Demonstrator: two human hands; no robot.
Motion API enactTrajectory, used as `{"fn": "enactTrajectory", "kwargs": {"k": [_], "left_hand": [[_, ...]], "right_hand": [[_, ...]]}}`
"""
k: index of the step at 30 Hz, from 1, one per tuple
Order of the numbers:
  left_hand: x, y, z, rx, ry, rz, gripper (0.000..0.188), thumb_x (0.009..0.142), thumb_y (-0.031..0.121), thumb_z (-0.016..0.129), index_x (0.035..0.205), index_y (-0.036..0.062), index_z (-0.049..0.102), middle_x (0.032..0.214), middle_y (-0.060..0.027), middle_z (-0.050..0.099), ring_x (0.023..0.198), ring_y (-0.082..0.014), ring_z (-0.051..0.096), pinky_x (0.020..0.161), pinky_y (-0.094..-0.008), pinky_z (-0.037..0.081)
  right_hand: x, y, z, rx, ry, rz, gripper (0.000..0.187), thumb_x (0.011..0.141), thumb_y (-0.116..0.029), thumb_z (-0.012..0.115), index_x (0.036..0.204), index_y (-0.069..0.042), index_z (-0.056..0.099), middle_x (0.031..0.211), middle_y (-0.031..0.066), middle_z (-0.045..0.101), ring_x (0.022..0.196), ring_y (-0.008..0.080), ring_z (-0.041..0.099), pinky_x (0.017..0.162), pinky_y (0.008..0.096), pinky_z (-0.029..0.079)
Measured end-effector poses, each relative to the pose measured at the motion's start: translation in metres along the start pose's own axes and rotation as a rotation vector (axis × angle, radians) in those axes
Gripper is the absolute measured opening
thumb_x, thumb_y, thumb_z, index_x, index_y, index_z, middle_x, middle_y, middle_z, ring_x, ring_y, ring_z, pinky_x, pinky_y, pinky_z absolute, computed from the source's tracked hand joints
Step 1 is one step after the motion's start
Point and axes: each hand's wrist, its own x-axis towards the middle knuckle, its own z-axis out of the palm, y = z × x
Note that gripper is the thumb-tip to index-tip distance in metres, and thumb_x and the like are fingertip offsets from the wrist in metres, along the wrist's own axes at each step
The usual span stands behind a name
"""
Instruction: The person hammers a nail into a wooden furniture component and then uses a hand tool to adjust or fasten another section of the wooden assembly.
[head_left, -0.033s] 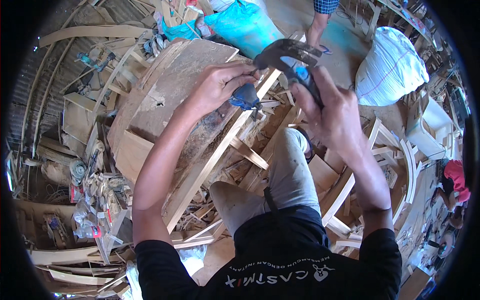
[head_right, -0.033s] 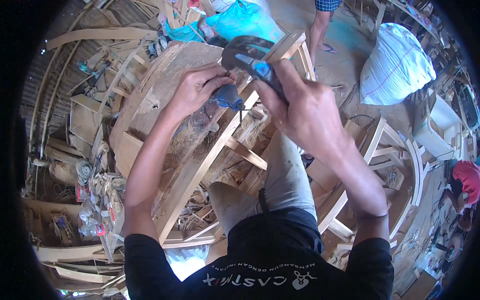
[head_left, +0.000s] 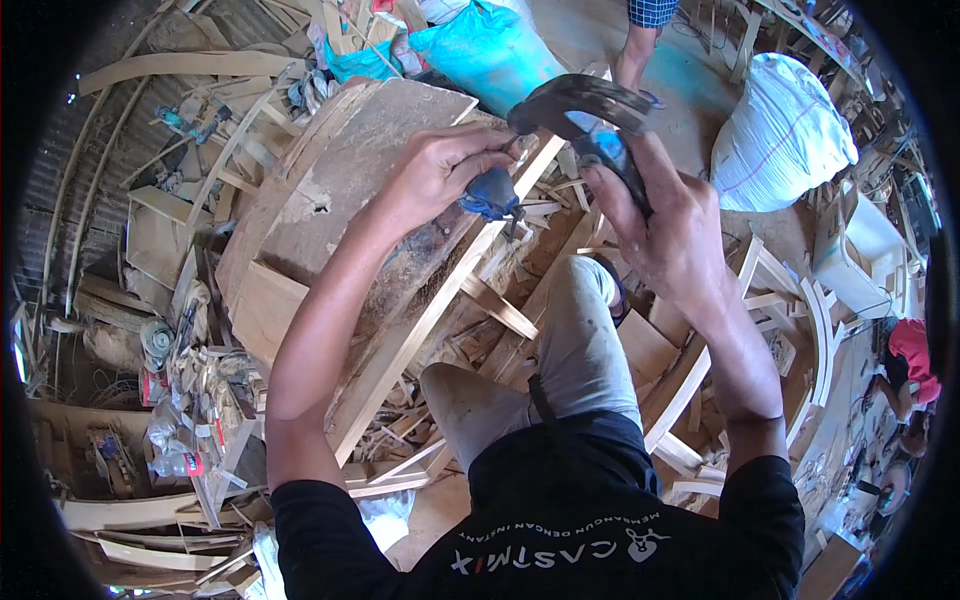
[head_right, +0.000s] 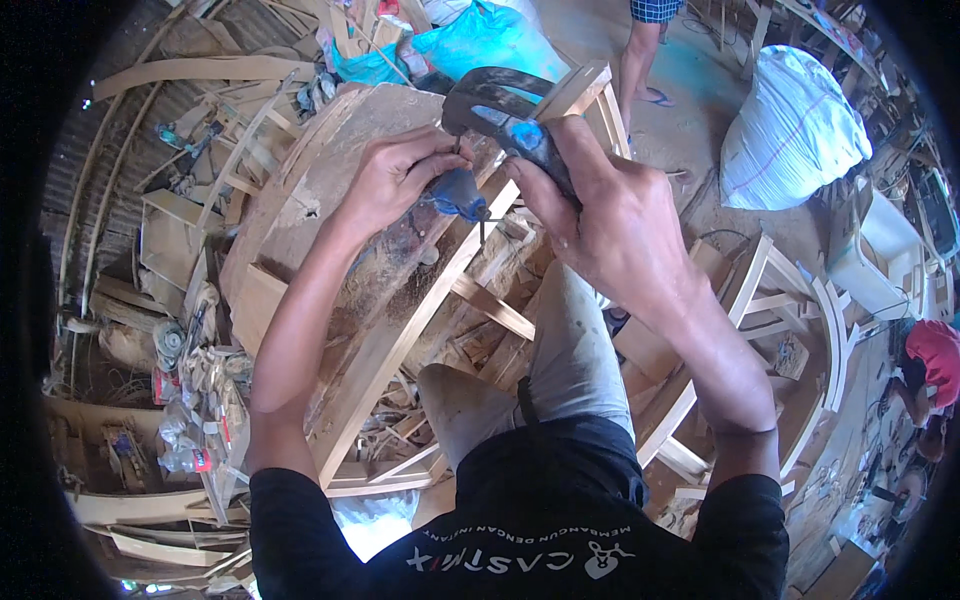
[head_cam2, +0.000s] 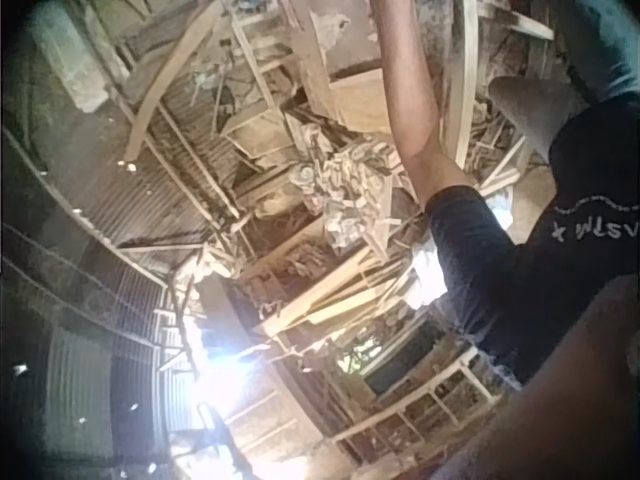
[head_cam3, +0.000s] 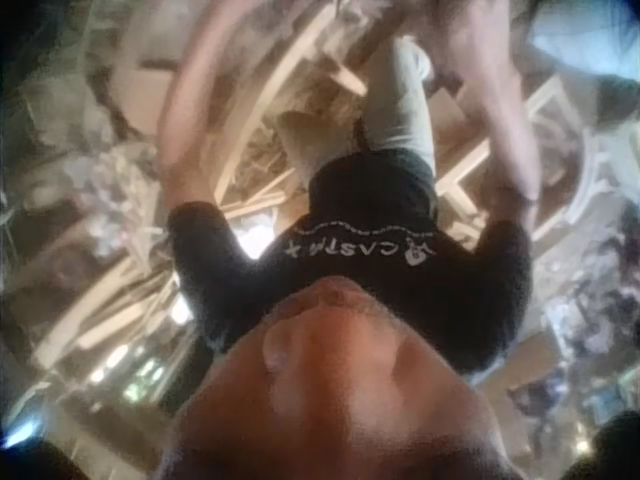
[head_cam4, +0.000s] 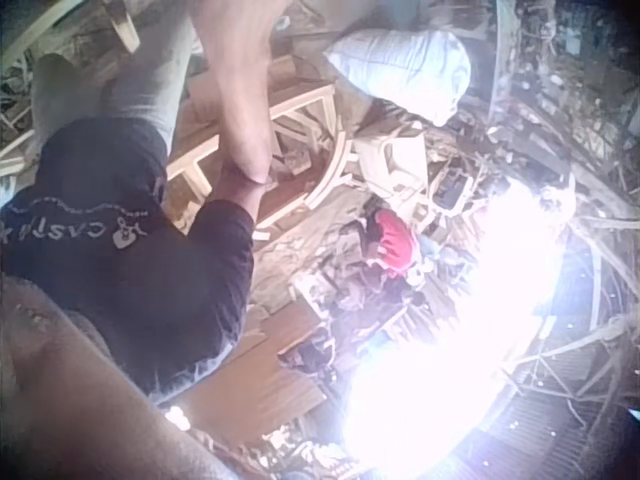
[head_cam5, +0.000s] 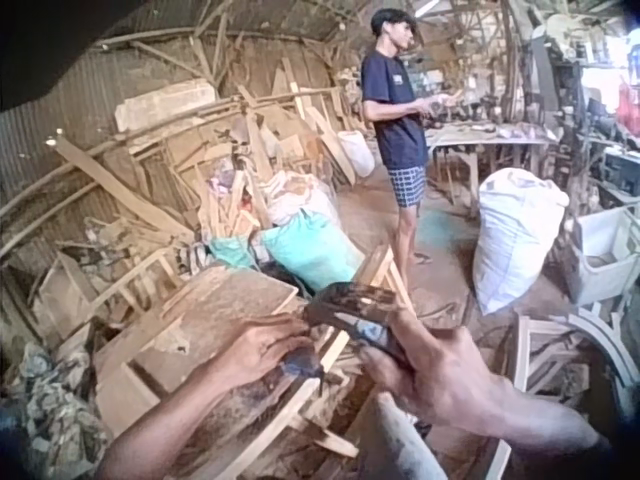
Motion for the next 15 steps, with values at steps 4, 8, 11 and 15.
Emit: {"fn": "enactTrajectory", "kwargs": {"k": [4,8,11,15], "left_hand": [[-0.001,0.000,-0.002,0.025,-0.004,0.000,0.015,0.099,0.005,0.069,0.108,-0.0042,0.077,0.099,-0.0125,0.077,0.093,-0.0218,0.076,0.084,-0.0345,0.058],[-0.003,0.003,-0.009,0.003,-0.022,-0.106,0.015,0.100,0.006,0.070,0.110,-0.0016,0.079,0.103,-0.0095,0.079,0.096,-0.0182,0.075,0.086,-0.0312,0.059],[-0.001,0.008,-0.025,-0.240,0.169,-0.274,0.014,0.102,0.007,0.070,0.110,-0.0002,0.079,0.106,-0.0074,0.079,0.098,-0.0157,0.074,0.086,-0.0292,0.060],[-0.003,0.019,-0.024,-0.194,0.084,-0.269,0.014,0.104,0.008,0.069,0.109,-0.0011,0.079,0.107,-0.0076,0.079,0.099,-0.0135,0.074,0.085,-0.0286,0.060]], "right_hand": [[-0.005,-0.003,-0.002,0.029,-0.021,0.032,0.033,0.103,-0.024,0.072,0.123,0.000,0.060,0.072,0.0204,0.070,0.063,0.0391,0.074,0.055,0.0460,0.056],[-0.020,0.007,-0.019,0.086,-0.077,0.223,0.029,0.106,-0.023,0.066,0.126,-0.002,0.061,0.076,0.0161,0.070,0.066,0.0245,0.072,0.060,0.0389,0.054],[-0.054,0.023,-0.025,0.151,-0.016,0.433,0.029,0.112,-0.032,0.059,0.111,-0.003,0.060,0.069,0.0004,0.057,0.060,0.0073,0.053,0.056,0.0280,0.044],[-0.092,0.052,-0.030,0.160,-0.087,0.630,0.030,0.110,-0.030,0.063,0.110,-0.001,0.061,0.070,0.0114,0.064,0.065,0.0127,0.062,0.061,0.0351,0.050]]}}
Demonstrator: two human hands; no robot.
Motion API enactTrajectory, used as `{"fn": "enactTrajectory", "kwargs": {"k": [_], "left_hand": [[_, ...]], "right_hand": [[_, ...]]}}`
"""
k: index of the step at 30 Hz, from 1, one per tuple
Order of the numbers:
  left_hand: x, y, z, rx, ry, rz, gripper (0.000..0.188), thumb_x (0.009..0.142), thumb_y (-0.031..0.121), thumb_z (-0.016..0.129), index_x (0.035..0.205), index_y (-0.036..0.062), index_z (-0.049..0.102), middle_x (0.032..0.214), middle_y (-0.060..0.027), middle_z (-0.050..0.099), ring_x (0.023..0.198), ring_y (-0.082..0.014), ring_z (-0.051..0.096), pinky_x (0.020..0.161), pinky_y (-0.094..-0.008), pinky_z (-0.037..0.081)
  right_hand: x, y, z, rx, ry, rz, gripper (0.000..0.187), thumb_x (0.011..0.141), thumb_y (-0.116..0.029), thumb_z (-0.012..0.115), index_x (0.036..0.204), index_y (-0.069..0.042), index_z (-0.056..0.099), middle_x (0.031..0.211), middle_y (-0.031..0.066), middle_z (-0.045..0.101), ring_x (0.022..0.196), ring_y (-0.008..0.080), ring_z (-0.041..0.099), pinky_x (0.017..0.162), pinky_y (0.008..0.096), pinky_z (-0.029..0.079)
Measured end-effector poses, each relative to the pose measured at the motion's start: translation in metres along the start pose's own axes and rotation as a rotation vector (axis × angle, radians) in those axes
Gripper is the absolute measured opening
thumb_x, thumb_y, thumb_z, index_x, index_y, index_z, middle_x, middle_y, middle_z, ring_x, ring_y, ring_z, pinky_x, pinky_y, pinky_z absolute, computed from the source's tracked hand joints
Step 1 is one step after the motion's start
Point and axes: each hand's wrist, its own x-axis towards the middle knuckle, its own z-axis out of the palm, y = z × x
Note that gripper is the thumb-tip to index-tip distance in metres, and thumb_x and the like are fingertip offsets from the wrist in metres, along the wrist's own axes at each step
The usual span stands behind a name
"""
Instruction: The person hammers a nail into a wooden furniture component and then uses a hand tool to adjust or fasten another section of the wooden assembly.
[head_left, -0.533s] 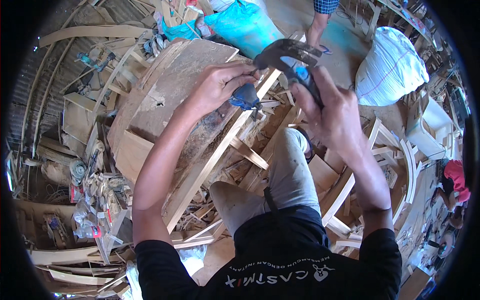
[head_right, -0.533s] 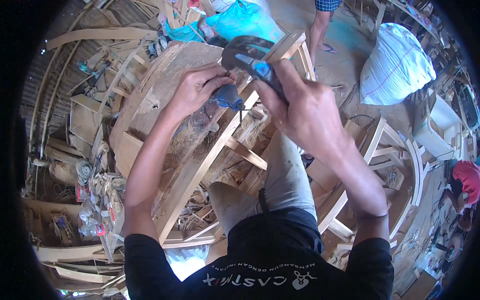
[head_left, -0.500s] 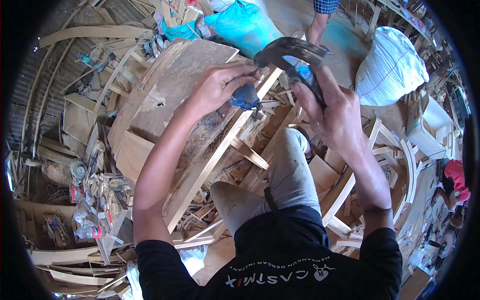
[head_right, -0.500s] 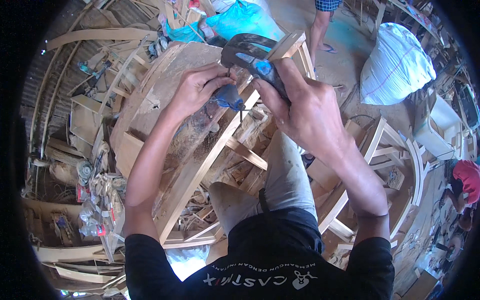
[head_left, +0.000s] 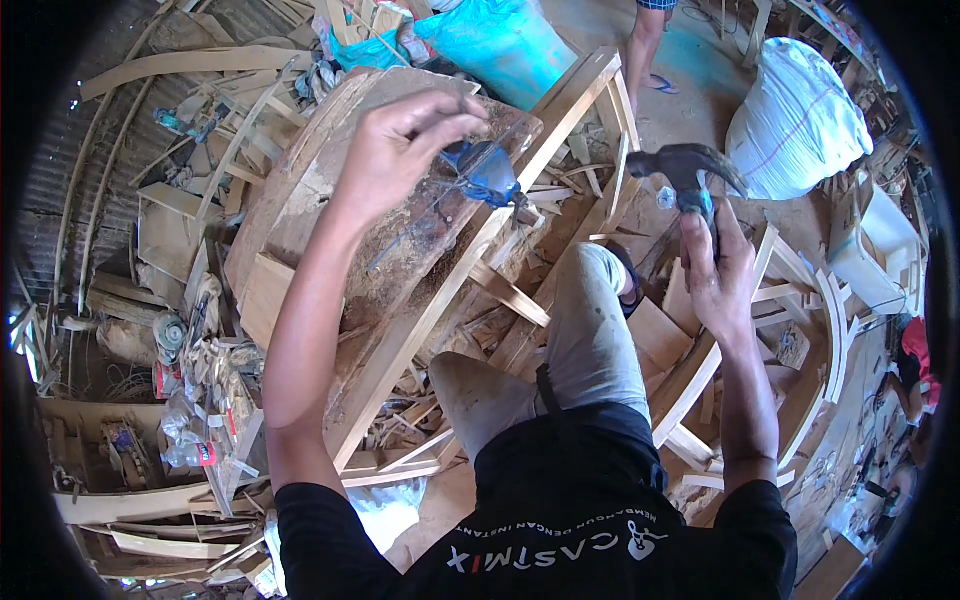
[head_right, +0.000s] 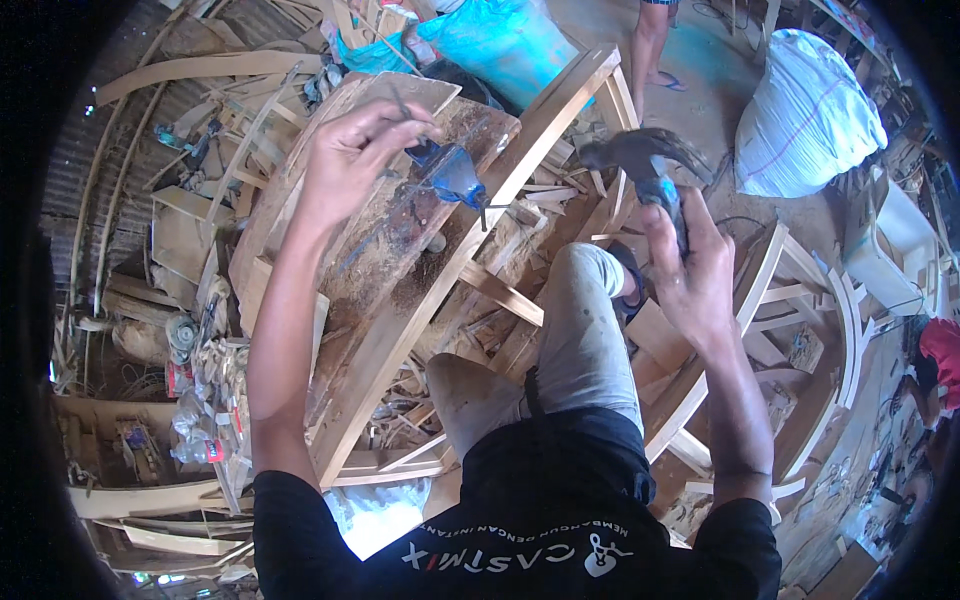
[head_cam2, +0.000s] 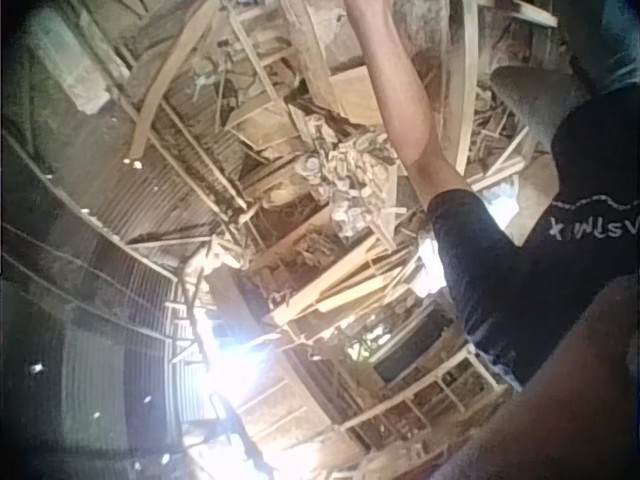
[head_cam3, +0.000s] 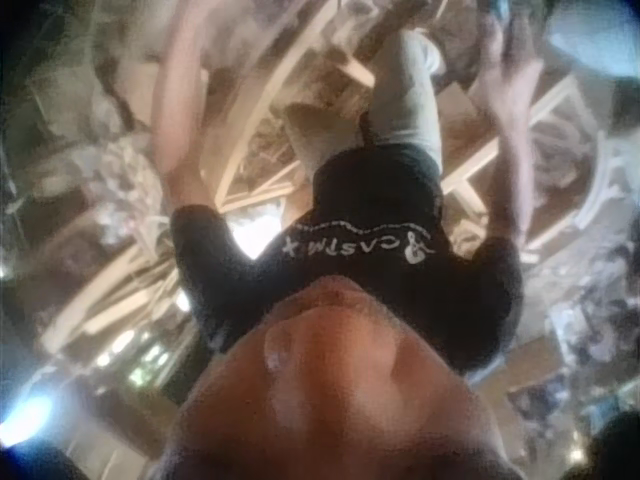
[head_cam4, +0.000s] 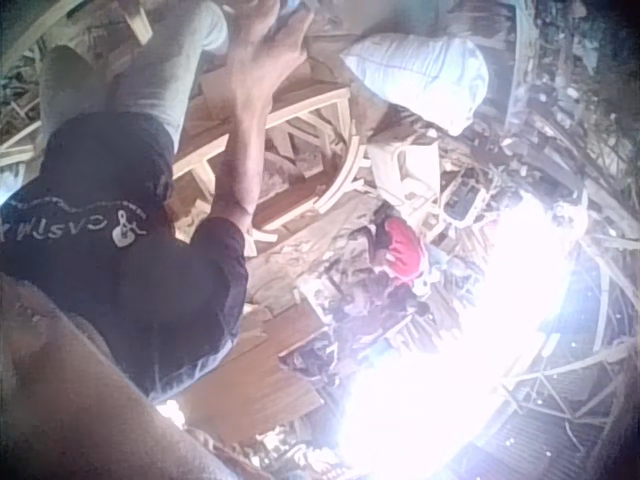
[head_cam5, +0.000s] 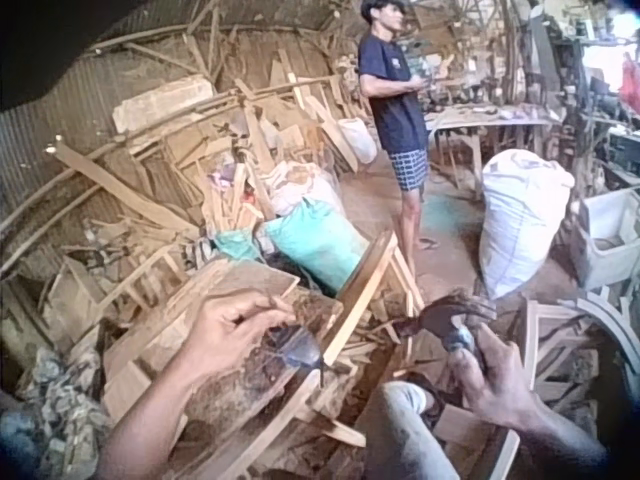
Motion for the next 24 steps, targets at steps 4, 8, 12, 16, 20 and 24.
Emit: {"fn": "enactTrajectory", "kwargs": {"k": [4,8,12,16,20,24], "left_hand": [[0.005,0.002,0.013,0.201,-0.113,-0.006,0.018,0.103,0.009,0.070,0.114,-0.0030,0.078,0.104,-0.0066,0.079,0.098,-0.0106,0.072,0.087,-0.0276,0.058],[0.008,-0.007,0.011,0.178,-0.181,-0.025,0.020,0.103,0.011,0.071,0.115,-0.0050,0.076,0.102,-0.0066,0.078,0.095,-0.0113,0.073,0.087,-0.0283,0.058],[0.010,-0.010,0.011,0.160,-0.197,-0.011,0.020,0.103,0.010,0.071,0.116,-0.0050,0.075,0.102,-0.0069,0.078,0.097,-0.0120,0.074,0.088,-0.0303,0.060],[0.010,-0.008,0.011,0.190,-0.204,0.006,0.020,0.103,0.009,0.070,0.117,-0.0045,0.075,0.103,-0.0077,0.079,0.098,-0.0134,0.075,0.087,-0.0315,0.061],[0.008,-0.004,0.011,0.232,-0.204,0.001,0.020,0.102,0.007,0.071,0.117,-0.0042,0.076,0.104,-0.0088,0.080,0.097,-0.0151,0.076,0.087,-0.0324,0.061],[0.007,0.000,0.011,0.257,-0.224,0.083,0.019,0.099,0.003,0.071,0.115,-0.0052,0.076,0.103,-0.0118,0.079,0.096,-0.0187,0.077,0.086,-0.0332,0.061]], "right_hand": [[-0.010,0.023,0.002,0.018,0.011,0.023,0.033,0.111,-0.031,0.061,0.105,0.001,0.059,0.068,0.0094,0.060,0.064,0.0109,0.056,0.060,0.0341,0.048],[-0.010,0.021,0.001,0.051,0.005,0.024,0.032,0.111,-0.032,0.061,0.107,0.000,0.060,0.070,0.0099,0.062,0.067,0.0099,0.057,0.062,0.0338,0.049],[-0.003,0.011,0.004,0.045,-0.005,0.011,0.032,0.110,-0.032,0.062,0.111,0.000,0.061,0.070,0.0099,0.065,0.066,0.0103,0.061,0.062,0.0348,0.051],[0.004,-0.015,0.010,0.067,-0.019,-0.048,0.033,0.109,-0.032,0.063,0.119,0.000,0.063,0.072,0.0114,0.070,0.066,0.0151,0.070,0.063,0.0353,0.054],[0.014,-0.033,0.021,0.074,0.040,-0.214,0.034,0.105,-0.028,0.068,0.125,0.000,0.064,0.074,0.0150,0.071,0.065,0.0221,0.074,0.063,0.0357,0.056],[0.027,-0.055,0.037,0.073,0.173,-0.438,0.038,0.102,-0.020,0.072,0.130,0.004,0.062,0.076,0.0149,0.073,0.067,0.0251,0.077,0.062,0.0368,0.058]]}}
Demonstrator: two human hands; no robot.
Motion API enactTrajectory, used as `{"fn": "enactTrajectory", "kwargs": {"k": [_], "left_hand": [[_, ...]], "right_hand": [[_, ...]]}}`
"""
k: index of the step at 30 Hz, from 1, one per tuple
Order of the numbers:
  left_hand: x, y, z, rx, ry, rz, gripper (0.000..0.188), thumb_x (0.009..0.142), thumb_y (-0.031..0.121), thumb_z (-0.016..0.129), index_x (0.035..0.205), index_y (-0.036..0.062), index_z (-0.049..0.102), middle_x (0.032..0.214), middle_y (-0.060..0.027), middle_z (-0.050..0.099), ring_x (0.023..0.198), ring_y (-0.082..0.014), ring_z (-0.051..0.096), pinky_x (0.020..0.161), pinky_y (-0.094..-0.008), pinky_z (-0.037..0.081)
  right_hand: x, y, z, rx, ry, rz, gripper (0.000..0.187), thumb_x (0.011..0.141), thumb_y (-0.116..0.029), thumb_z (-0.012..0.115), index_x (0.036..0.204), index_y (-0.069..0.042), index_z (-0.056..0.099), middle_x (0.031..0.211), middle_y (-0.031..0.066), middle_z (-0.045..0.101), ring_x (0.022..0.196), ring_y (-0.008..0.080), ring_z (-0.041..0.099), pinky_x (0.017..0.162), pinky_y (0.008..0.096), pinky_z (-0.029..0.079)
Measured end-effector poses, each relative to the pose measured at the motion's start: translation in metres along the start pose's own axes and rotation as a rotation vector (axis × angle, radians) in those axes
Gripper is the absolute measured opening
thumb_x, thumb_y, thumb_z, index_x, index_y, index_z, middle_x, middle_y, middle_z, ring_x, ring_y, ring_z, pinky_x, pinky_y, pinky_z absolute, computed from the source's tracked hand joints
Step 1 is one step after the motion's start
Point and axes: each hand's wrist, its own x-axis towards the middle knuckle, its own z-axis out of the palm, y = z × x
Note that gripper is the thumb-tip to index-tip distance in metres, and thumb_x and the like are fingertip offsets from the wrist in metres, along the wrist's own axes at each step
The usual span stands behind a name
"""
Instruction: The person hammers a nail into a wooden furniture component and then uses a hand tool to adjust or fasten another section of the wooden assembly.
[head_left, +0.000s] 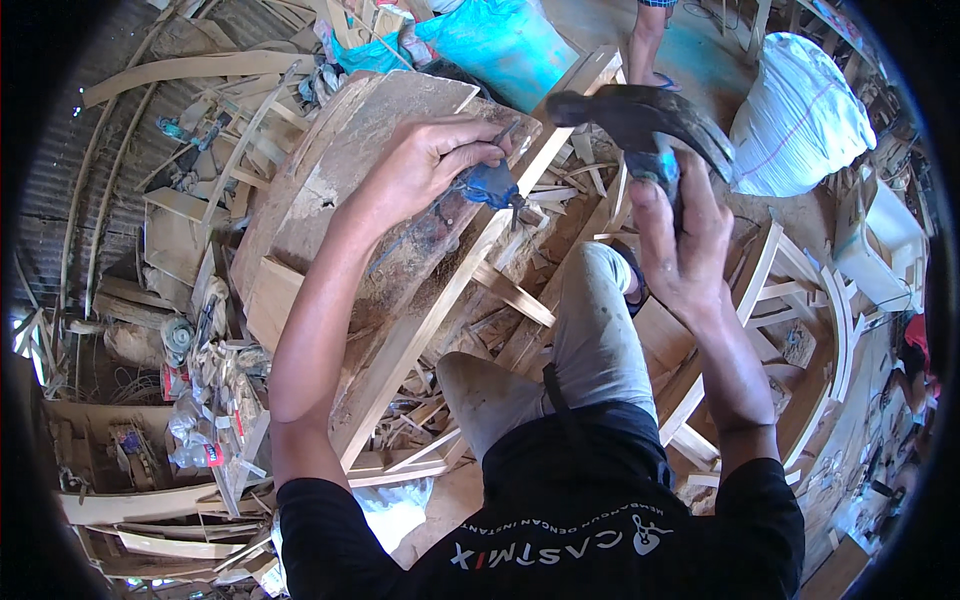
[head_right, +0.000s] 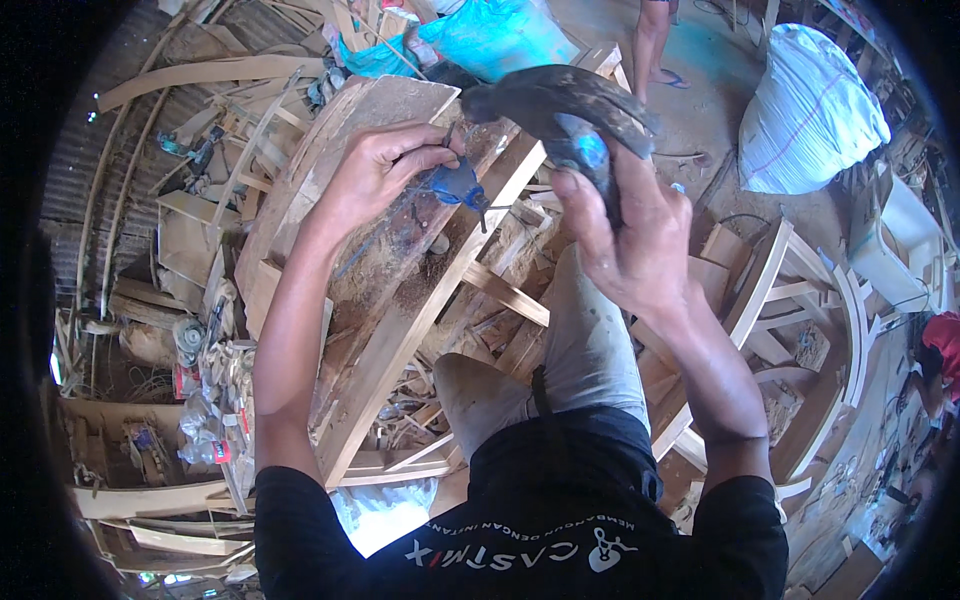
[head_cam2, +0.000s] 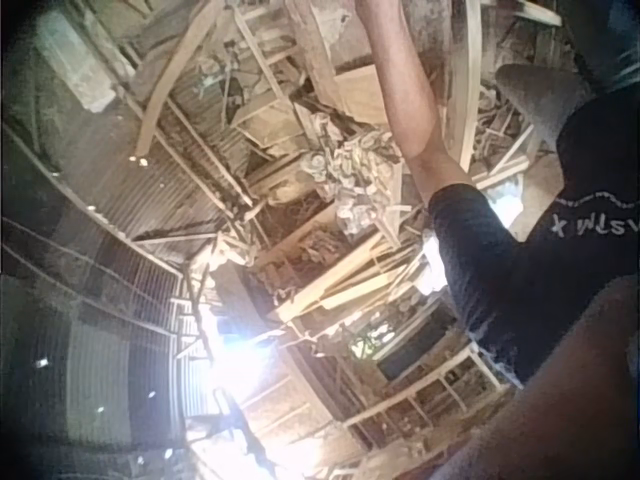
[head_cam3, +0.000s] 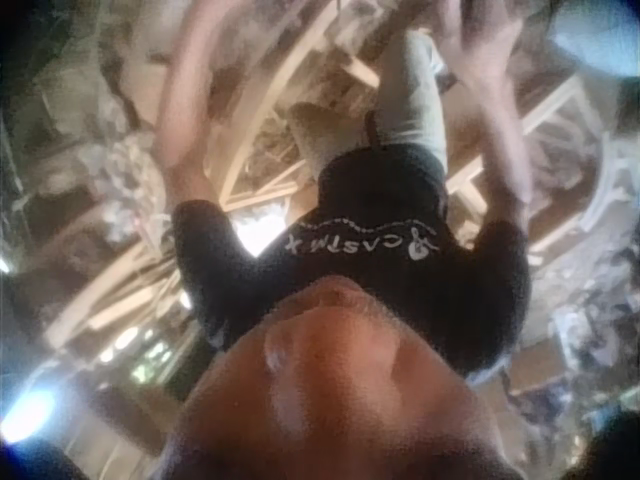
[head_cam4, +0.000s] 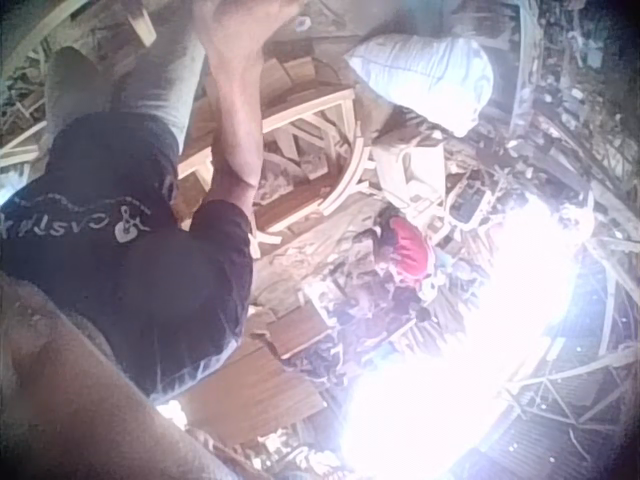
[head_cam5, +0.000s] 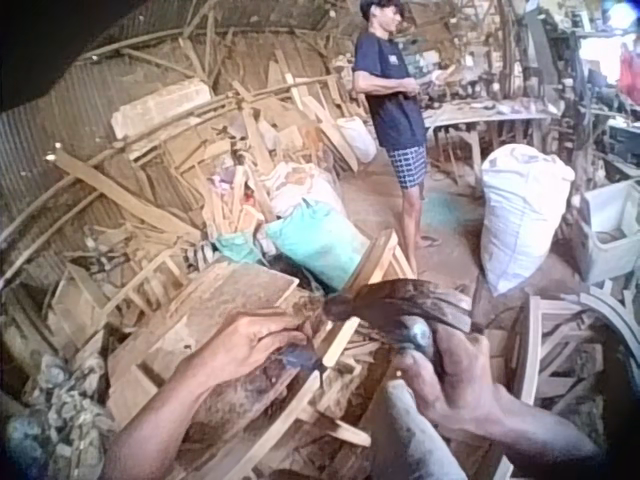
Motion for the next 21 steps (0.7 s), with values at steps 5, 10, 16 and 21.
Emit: {"fn": "enactTrajectory", "kwargs": {"k": [5,10,16,21], "left_hand": [[-0.004,-0.001,0.000,0.145,0.021,0.111,0.016,0.096,0.000,0.070,0.110,-0.0055,0.077,0.103,-0.0146,0.078,0.095,-0.0252,0.078,0.084,-0.0359,0.060],[-0.007,0.001,0.003,0.089,0.063,0.110,0.016,0.096,0.000,0.070,0.109,-0.0049,0.078,0.102,-0.0142,0.078,0.094,-0.0263,0.077,0.083,-0.0373,0.060],[-0.010,-0.005,0.007,0.029,0.102,0.096,0.017,0.096,0.000,0.070,0.111,-0.0050,0.077,0.102,-0.0134,0.078,0.095,-0.0250,0.077,0.084,-0.0366,0.060],[-0.013,-0.004,0.010,-0.014,0.124,0.075,0.015,0.096,-0.001,0.070,0.109,-0.0053,0.076,0.103,-0.0131,0.078,0.095,-0.0240,0.077,0.084,-0.0361,0.060]], "right_hand": [[0.015,-0.007,0.007,-0.052,-0.162,0.001,0.037,0.104,-0.023,0.069,0.130,0.002,0.061,0.073,0.0165,0.070,0.063,0.0295,0.075,0.059,0.0414,0.057],[0.013,-0.015,0.008,0.001,-0.154,-0.017,0.030,0.105,-0.021,0.068,0.125,0.002,0.063,0.072,0.0135,0.069,0.062,0.0230,0.072,0.060,0.0379,0.055],[0.018,-0.018,0.003,-0.074,-0.145,-0.093,0.031,0.105,-0.021,0.069,0.125,0.002,0.062,0.073,0.0140,0.070,0.065,0.0246,0.076,0.059,0.0381,0.056],[0.022,-0.018,0.001,-0.110,-0.171,-0.148,0.037,0.105,-0.022,0.069,0.128,0.005,0.062,0.071,0.0152,0.070,0.063,0.0280,0.076,0.059,0.0408,0.057]]}}
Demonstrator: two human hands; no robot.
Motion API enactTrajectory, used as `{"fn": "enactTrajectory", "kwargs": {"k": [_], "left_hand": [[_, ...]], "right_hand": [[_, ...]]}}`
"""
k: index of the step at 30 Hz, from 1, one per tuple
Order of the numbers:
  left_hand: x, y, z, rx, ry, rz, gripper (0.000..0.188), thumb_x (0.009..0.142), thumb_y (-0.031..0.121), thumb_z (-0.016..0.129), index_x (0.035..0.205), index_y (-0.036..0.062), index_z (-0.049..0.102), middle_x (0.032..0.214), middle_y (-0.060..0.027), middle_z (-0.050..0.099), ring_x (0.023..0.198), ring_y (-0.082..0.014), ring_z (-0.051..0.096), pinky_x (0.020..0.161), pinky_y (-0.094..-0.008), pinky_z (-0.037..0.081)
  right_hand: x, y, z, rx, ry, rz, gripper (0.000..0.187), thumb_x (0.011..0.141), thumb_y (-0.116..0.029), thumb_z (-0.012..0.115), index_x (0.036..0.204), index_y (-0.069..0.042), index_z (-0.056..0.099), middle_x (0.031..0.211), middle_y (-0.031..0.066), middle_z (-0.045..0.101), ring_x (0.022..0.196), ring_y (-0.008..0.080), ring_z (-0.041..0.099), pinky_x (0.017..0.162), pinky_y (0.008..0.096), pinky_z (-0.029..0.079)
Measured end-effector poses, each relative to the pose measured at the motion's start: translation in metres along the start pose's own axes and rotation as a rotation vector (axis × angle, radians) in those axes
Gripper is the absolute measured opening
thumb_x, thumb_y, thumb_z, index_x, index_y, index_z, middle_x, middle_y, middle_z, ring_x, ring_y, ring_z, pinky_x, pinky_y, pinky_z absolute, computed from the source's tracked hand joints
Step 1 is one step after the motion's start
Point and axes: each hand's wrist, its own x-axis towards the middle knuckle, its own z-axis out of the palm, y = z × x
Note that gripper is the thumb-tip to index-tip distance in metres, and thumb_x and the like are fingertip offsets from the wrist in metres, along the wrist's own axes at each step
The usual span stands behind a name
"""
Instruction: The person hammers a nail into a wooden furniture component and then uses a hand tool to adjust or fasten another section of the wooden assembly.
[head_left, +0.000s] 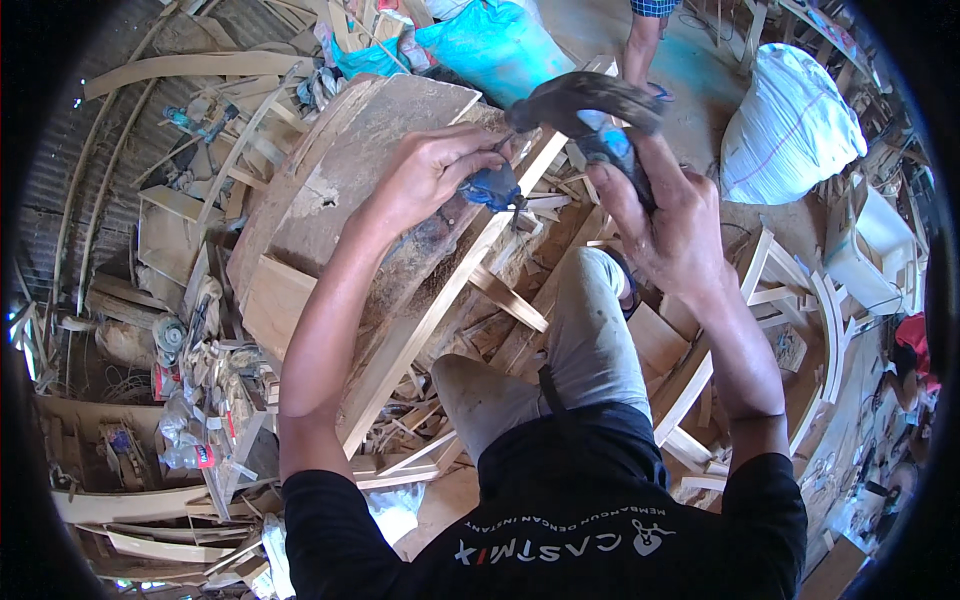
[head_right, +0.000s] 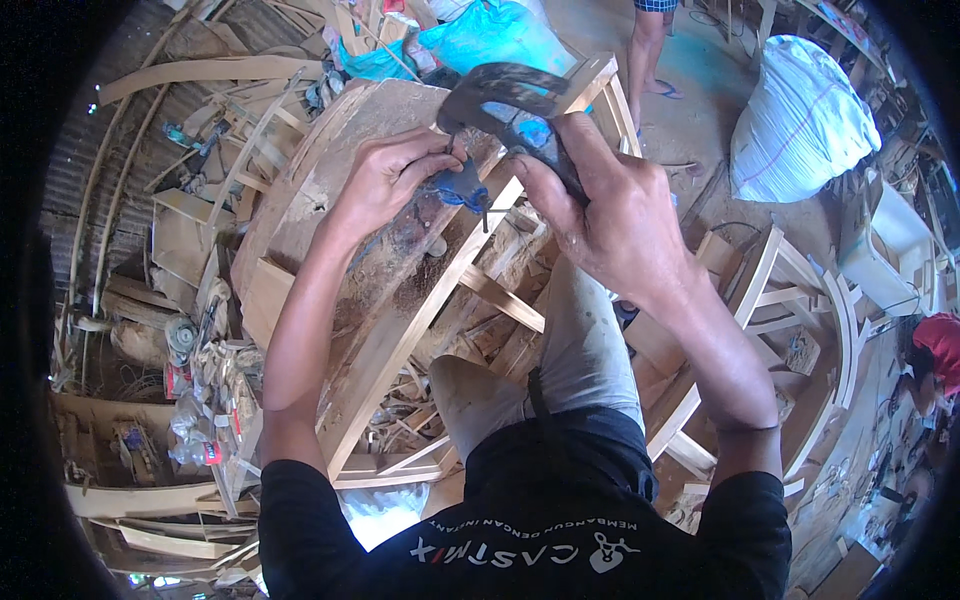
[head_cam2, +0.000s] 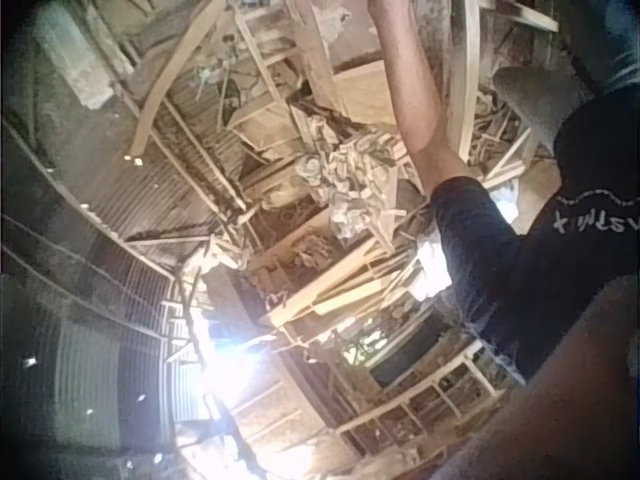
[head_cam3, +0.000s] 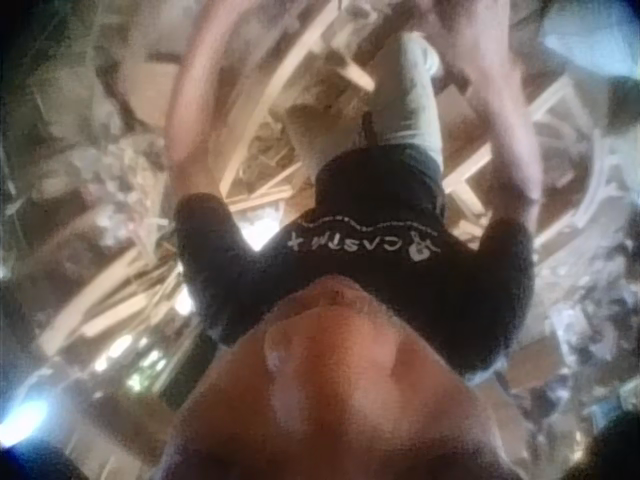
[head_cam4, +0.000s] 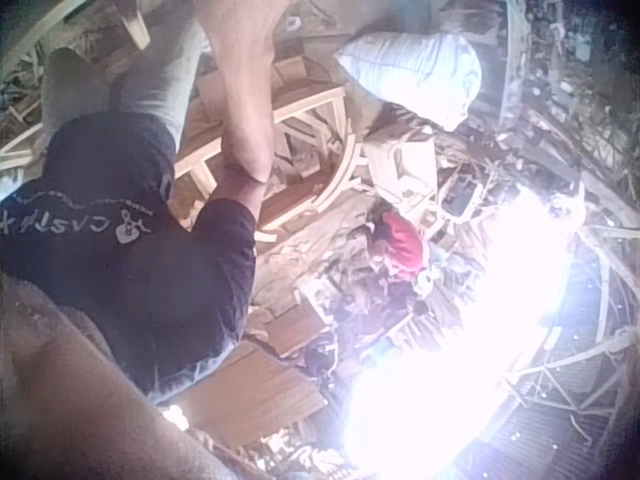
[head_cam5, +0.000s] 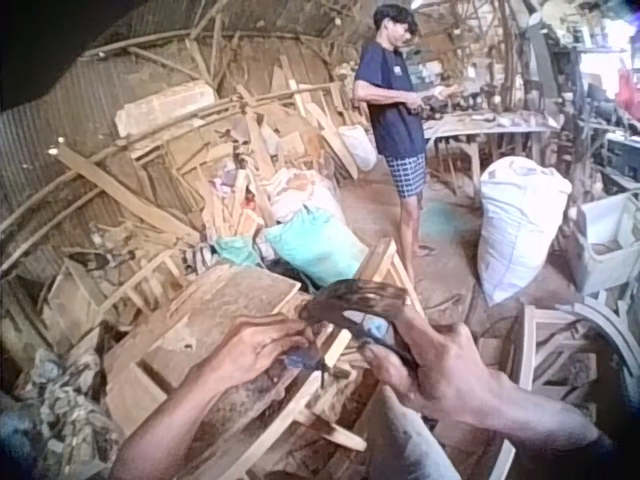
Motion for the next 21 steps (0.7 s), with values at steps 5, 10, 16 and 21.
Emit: {"fn": "enactTrajectory", "kwargs": {"k": [5,10,16,21], "left_hand": [[-0.003,-0.003,-0.001,0.031,0.009,0.008,0.013,0.095,-0.002,0.070,0.106,-0.0056,0.076,0.102,-0.0129,0.077,0.094,-0.0235,0.076,0.085,-0.0350,0.059],[0.000,0.001,0.000,0.037,0.000,0.001,0.012,0.097,0.000,0.069,0.104,-0.0049,0.077,0.101,-0.0118,0.077,0.093,-0.0223,0.075,0.085,-0.0339,0.058],[-0.002,-0.003,-0.001,0.038,0.001,-0.024,0.016,0.099,0.005,0.070,0.110,-0.0019,0.078,0.104,-0.0117,0.080,0.094,-0.0208,0.077,0.084,-0.0354,0.060],[-0.011,-0.017,-0.012,-0.234,0.277,-0.208,0.019,0.103,0.011,0.070,0.118,0.0038,0.079,0.107,-0.0083,0.081,0.096,-0.0168,0.078,0.084,-0.0326,0.063]], "right_hand": [[0.007,-0.004,-0.001,-0.018,-0.063,-0.009,0.034,0.103,-0.029,0.073,0.118,0.000,0.062,0.070,0.0195,0.069,0.062,0.0370,0.074,0.053,0.0445,0.056],[0.004,-0.006,0.000,-0.014,-0.068,0.032,0.034,0.103,-0.029,0.073,0.116,0.001,0.062,0.067,0.0205,0.067,0.061,0.0365,0.074,0.052,0.0445,0.056],[0.000,-0.003,0.007,-0.004,-0.055,0.036,0.032,0.104,-0.028,0.072,0.114,0.001,0.063,0.069,0.0204,0.069,0.063,0.0356,0.075,0.054,0.0446,0.057],[-0.028,0.015,-0.010,0.150,-0.012,0.277,0.030,0.109,-0.030,0.063,0.112,0.000,0.063,0.069,0.0104,0.066,0.058,0.0189,0.067,0.055,0.0367,0.051]]}}
